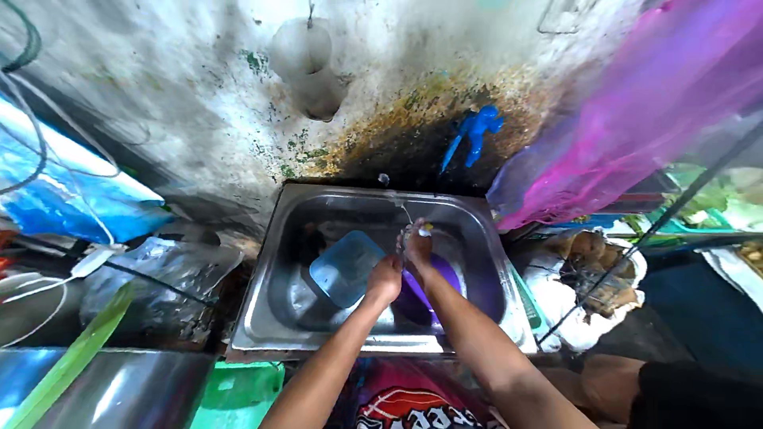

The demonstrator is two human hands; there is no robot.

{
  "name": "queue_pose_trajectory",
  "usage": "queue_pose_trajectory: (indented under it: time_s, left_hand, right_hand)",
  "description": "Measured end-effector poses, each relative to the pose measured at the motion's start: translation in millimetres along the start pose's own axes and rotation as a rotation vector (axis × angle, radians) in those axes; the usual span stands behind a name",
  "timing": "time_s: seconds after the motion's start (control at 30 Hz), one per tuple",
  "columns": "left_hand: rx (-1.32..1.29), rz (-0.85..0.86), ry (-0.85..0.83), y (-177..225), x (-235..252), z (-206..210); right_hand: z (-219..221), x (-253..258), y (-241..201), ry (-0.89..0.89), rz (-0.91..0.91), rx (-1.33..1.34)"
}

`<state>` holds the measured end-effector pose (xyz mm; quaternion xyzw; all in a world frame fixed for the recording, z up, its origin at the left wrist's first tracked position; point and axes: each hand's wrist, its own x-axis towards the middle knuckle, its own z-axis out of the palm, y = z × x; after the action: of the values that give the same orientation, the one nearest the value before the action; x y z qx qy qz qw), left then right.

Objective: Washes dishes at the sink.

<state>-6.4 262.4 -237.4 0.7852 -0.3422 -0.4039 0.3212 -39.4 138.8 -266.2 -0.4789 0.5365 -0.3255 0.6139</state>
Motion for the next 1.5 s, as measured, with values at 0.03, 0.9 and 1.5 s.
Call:
queue_pose_trajectory:
  time_s: [0.03,0.9,1.5]
  left_hand:
    - [-0.038,-0.005,0.004,-1,1,4]
    - [-0.654,0.358,0.227,30,55,-40]
    - [0.496,0.152,-0.440,-16,29,13]
  right_hand:
    - [-2,2,1,0.020,0.056,0.110]
    - [-32,-45,-23,-0.619,-0.275,-0.469]
    - [-138,54,9,-0.509,-0.111,-1.272]
